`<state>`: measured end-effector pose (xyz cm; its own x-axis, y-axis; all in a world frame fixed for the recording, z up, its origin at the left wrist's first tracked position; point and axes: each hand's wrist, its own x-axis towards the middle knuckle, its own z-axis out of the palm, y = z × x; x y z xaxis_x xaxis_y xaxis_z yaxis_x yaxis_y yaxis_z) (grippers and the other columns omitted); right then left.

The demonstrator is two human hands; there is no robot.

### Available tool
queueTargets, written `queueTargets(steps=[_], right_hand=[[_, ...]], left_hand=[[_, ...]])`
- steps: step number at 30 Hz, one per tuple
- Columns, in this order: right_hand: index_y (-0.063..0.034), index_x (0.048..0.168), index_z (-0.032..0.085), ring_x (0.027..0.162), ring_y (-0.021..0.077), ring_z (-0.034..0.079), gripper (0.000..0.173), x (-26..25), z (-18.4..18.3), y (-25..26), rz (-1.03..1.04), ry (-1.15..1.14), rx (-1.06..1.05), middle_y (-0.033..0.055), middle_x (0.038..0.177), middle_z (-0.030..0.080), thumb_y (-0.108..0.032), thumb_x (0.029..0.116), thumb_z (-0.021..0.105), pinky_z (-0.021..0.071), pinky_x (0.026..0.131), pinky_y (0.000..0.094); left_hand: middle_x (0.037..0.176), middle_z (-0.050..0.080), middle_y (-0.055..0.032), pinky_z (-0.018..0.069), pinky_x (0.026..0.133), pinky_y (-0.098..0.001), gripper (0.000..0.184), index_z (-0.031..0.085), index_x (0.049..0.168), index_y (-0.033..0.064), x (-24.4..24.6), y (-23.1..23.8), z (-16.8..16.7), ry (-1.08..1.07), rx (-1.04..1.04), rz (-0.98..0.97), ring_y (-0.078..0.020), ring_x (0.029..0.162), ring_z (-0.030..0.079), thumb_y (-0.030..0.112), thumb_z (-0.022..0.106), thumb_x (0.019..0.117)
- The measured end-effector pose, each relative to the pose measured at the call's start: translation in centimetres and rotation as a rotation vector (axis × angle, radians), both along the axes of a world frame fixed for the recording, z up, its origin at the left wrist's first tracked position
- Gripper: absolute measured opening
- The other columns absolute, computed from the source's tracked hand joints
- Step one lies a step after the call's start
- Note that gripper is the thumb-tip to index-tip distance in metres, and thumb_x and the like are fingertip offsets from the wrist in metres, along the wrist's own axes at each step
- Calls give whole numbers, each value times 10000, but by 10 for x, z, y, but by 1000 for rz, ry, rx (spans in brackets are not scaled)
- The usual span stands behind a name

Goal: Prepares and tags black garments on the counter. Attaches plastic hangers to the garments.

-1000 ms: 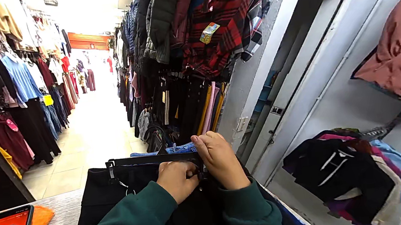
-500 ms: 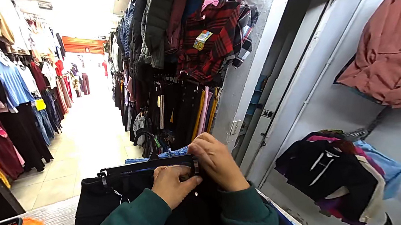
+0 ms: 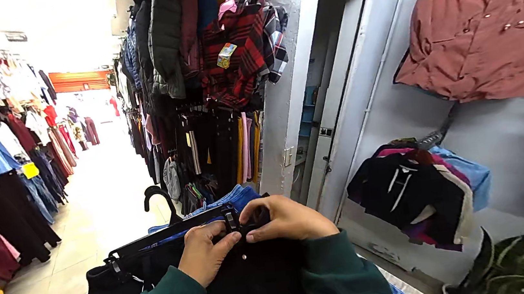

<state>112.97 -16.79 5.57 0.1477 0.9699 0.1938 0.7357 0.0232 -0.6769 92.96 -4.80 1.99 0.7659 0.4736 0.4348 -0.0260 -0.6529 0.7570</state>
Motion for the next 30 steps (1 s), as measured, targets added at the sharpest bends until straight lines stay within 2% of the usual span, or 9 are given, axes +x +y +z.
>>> queueTargets(steps=[5,10,14,17,19,21,23,26,30], right_hand=[[-182,951,807,904,32,668,155,-3,-1,3,21,-28,116,-56,931,741,-314,870,797,541,828,302],[-181,1100,772,813,33,671,252,-4,1,3,34,7,99,-58,884,736,-283,872,804,558,773,292],[-167,1005,795,862,25,689,166,-5,1,1,52,-3,148,-58,924,756,-273,877,806,570,810,280],[-176,936,795,851,30,682,97,-8,3,2,50,2,198,-67,910,748,-251,875,806,566,788,281],[-174,922,792,831,40,684,84,-10,4,1,41,3,201,-63,891,747,-240,875,811,572,768,294],[-177,913,791,814,42,684,82,-10,4,1,38,-1,188,-61,870,745,-245,873,812,573,752,303],[-177,924,787,811,37,678,99,-9,4,2,44,18,165,-63,864,742,-259,874,808,562,748,299],[-176,1004,783,835,48,683,216,-8,5,1,35,48,116,-50,897,748,-291,832,848,571,778,312],[-150,1009,781,891,94,665,317,-9,8,-7,66,-45,59,-10,933,736,-351,784,876,541,820,375]], left_hand=[[1024,698,-190,414,1041,-564,460,663,1149,-51,-5,-1,15,229,266,-14,-316,1065,660,286,359,1076],[1119,662,-243,488,976,-565,443,644,1146,-61,-9,-5,32,440,483,30,-402,1130,640,277,360,1103],[1143,673,-227,512,948,-547,384,671,1126,-36,-13,-16,60,629,622,89,-384,1126,655,266,437,1099],[805,698,-102,577,692,-500,270,738,859,50,-16,-4,81,244,685,117,-258,759,695,258,634,998],[952,719,-66,588,804,-464,268,747,1010,81,-9,10,100,159,663,48,-211,884,702,325,636,996],[1229,680,-117,497,1025,-502,409,691,1262,71,0,25,113,382,518,-108,-255,1157,643,387,567,1034],[1226,699,-95,494,1019,-504,386,683,1296,112,9,38,117,545,443,-203,-221,1143,658,376,526,1063],[1114,725,-46,548,923,-453,258,725,1181,126,10,40,121,555,459,-240,-161,1007,688,297,594,1040],[986,679,-43,545,787,-355,233,733,969,78,7,30,120,415,654,-233,-147,890,645,273,817,873]])
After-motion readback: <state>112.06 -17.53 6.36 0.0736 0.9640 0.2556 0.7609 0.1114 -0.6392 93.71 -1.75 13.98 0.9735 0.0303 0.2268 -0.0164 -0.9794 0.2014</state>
